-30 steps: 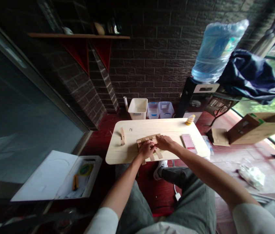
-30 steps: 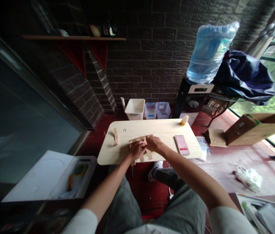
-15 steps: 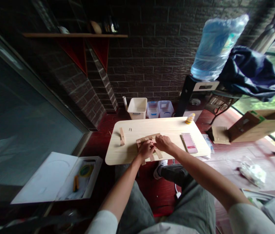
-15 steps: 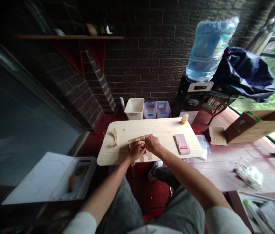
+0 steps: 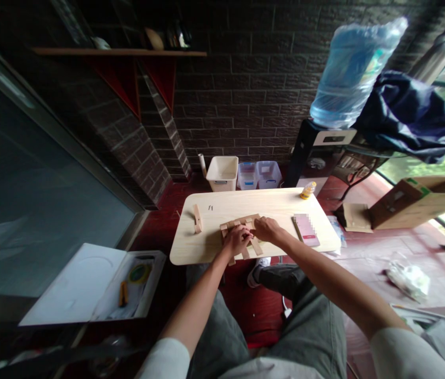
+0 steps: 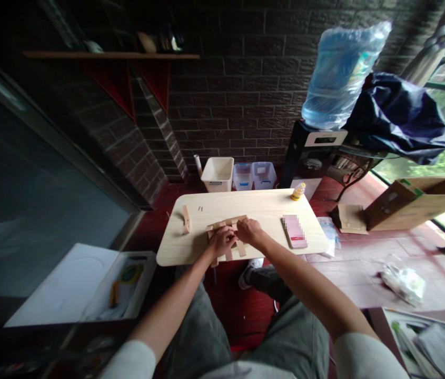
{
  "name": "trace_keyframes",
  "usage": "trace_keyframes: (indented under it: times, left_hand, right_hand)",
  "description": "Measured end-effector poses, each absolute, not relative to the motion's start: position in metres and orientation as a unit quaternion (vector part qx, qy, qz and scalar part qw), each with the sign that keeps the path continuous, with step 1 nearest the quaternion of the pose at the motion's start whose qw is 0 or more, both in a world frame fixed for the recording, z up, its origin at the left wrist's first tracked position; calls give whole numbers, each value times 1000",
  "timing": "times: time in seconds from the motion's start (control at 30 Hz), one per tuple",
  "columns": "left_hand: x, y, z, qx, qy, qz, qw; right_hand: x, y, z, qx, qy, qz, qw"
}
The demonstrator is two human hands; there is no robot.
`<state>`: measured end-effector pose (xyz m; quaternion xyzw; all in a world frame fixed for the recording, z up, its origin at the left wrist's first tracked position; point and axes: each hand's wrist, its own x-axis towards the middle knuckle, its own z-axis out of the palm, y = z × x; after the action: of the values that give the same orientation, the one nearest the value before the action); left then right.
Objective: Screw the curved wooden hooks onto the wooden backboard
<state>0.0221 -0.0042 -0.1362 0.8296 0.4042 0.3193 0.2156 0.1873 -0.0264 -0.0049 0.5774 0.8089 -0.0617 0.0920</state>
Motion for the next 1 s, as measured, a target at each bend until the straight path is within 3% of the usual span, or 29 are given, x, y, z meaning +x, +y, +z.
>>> trace_keyframes:
  times: [0.2, 0.57, 0.8, 1.0]
  left_hand:
    - [23, -4, -132, 829, 390, 324, 233]
    - [21, -3, -141, 830, 393, 331, 216]
    - [23, -3, -141, 828, 393, 337, 218]
    - [22, -6, -134, 823, 403, 325, 232]
  right_hand:
    - [197, -27, -4, 500, 860, -64, 82]
    - [197, -24, -13, 581, 807, -61, 89]
    - [207, -25, -9, 478, 874, -72, 49]
    - [201, -22, -13, 529, 842, -44, 91]
